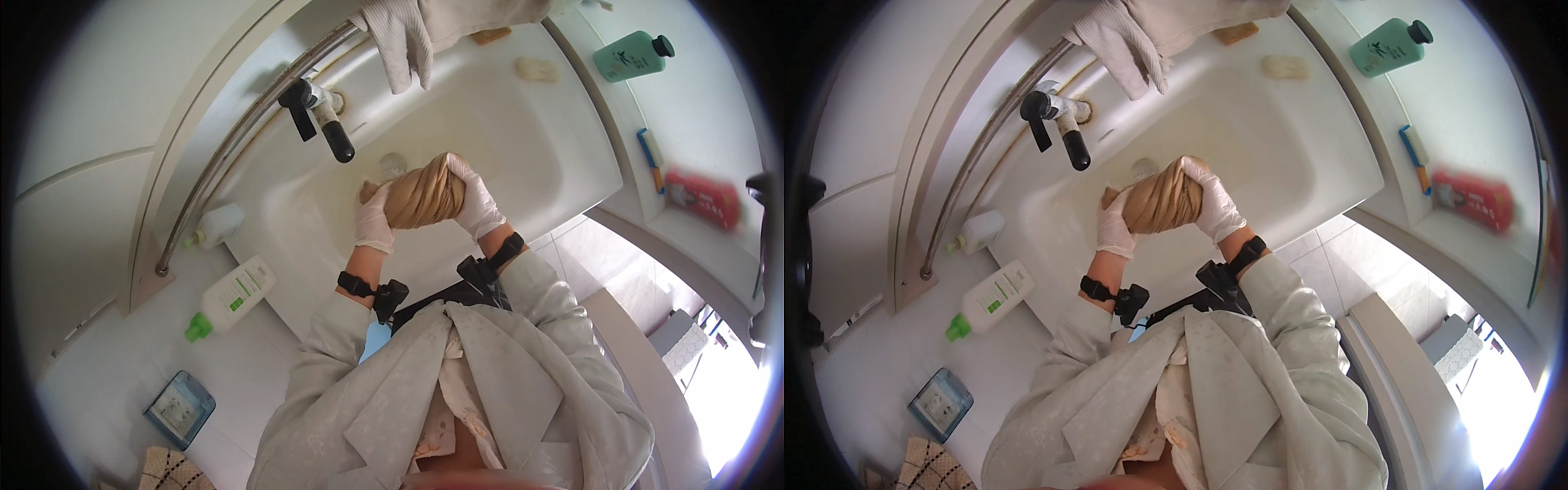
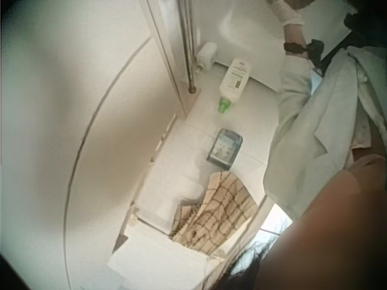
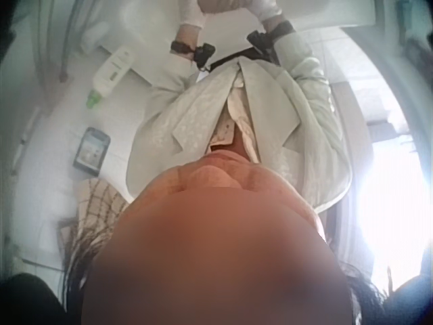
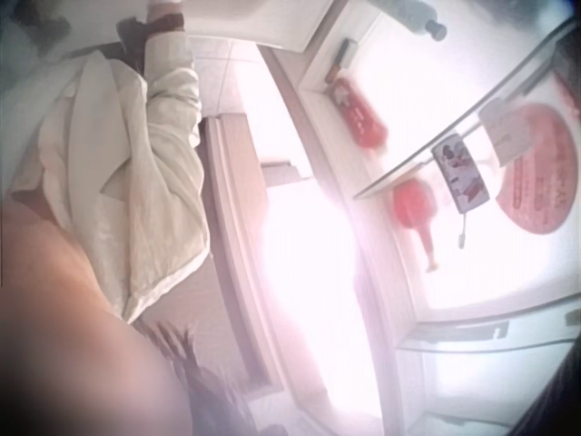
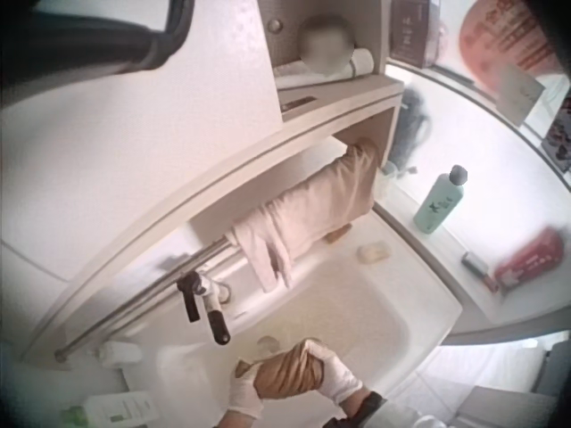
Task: The person repeatedly wets, scrubs, and rinses a single tan cloth in a white sink. They open and close the drain plug multiple times, squeeze the cloth under running water, and continue scrubbing by hand throughout the clip.
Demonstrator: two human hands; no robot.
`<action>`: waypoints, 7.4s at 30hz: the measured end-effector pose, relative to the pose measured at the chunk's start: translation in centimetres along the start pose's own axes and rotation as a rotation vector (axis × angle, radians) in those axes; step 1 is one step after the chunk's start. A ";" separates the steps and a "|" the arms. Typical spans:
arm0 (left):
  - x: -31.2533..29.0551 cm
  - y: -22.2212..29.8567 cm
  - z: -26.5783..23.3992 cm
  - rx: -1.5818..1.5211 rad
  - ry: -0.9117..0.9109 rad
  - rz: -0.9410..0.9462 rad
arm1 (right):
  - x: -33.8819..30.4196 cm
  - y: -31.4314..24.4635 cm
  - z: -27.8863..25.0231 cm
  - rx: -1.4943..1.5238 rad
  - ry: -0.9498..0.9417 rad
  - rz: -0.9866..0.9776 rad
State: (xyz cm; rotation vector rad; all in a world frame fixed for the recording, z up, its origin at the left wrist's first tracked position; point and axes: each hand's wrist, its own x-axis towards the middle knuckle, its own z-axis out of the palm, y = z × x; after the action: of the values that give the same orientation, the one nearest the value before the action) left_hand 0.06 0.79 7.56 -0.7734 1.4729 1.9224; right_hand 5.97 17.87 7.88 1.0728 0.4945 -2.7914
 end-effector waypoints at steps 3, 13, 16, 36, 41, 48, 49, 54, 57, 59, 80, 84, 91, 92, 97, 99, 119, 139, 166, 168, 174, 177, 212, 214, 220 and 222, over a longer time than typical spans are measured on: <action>-1.1 -0.1 0.7 0.558 -0.058 0.567 | 0.5 0.3 0.3 0.142 0.146 0.161; -4.2 1.5 1.8 1.295 -0.562 1.518 | 2.9 -0.2 0.8 -0.190 -0.176 0.539; -4.3 0.8 1.9 1.359 -0.610 1.602 | 4.5 0.4 0.9 -0.354 -0.231 0.559; -3.4 -2.0 -3.9 1.411 -0.701 1.467 | 5.5 4.9 1.5 -1.120 -0.340 0.155; -5.3 1.7 -8.1 0.677 0.084 0.798 | 6.7 7.1 0.3 -0.984 -0.260 0.307; -8.5 5.8 -12.1 0.185 0.487 0.543 | 11.4 9.3 -1.7 -2.439 -0.190 -0.496; -8.8 6.0 -12.3 0.145 0.500 0.561 | 11.6 9.7 -2.0 -2.522 -0.175 -0.447; -9.6 6.0 -13.5 0.106 0.642 0.541 | 12.8 10.8 -2.8 -2.604 -0.178 -0.281; -10.1 5.6 -14.4 0.142 0.607 0.527 | 13.4 10.4 -2.3 -2.435 -0.075 -0.273; -10.4 5.3 -14.8 0.146 0.583 0.529 | 13.4 10.0 -1.7 -2.512 -0.021 -0.459; -11.6 3.2 -16.2 0.175 0.646 0.566 | 7.4 -0.5 1.0 -1.972 0.130 -0.359; -10.3 2.6 -16.7 0.236 0.663 0.546 | 1.7 -3.1 -5.2 -1.936 0.294 -0.628; -9.5 1.8 -16.9 0.358 0.613 0.535 | -2.9 -4.1 -12.3 -1.723 0.479 -0.679; -9.6 1.7 -16.8 0.327 0.598 0.554 | -2.9 -3.9 -12.5 -1.752 0.479 -0.753; -10.5 1.5 -16.7 0.290 0.568 0.587 | -3.5 -2.6 -11.9 -1.764 0.579 -0.838; -10.9 1.4 -16.9 0.348 0.614 0.585 | -3.8 -2.3 -11.5 -1.767 0.600 -0.885; -12.4 0.7 -16.2 0.152 0.749 0.533 | -3.6 -2.3 -11.0 -1.828 0.618 -0.802; -11.7 0.5 -17.2 0.053 0.726 0.511 | -4.0 -2.4 -10.3 -1.960 0.621 -0.684; -12.0 0.5 -17.0 0.085 0.794 0.400 | 9.4 6.5 -6.1 -2.153 -0.152 -0.327; -12.0 0.6 -16.8 0.075 0.794 0.414 | 10.7 11.7 -5.4 -1.984 -0.675 -0.266; -12.7 0.7 -18.1 0.107 0.709 0.427 | 15.0 18.5 -4.7 -1.980 -0.506 0.120; -13.1 0.3 -18.9 0.133 0.731 0.410 | 16.9 15.3 -4.0 -1.995 0.114 -0.381; -0.2 1.3 -17.7 1.608 0.277 0.456 | 7.9 -1.1 -4.0 -1.872 0.229 -0.378; -1.5 3.6 -16.7 1.827 0.295 0.534 | 6.4 -1.4 -2.5 -1.519 0.218 -0.360; -2.0 11.2 -10.3 0.600 -0.215 0.491 | 5.0 0.9 1.9 -0.624 0.045 -0.198; -1.8 12.5 -7.4 0.362 -0.272 0.486 | 5.2 1.8 3.3 -0.483 -0.054 -0.089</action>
State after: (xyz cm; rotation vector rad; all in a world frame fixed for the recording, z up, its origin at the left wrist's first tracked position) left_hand -7.43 -9.20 15.14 0.0163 1.8732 1.9067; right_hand 0.38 15.14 6.29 0.8794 1.1563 -2.5530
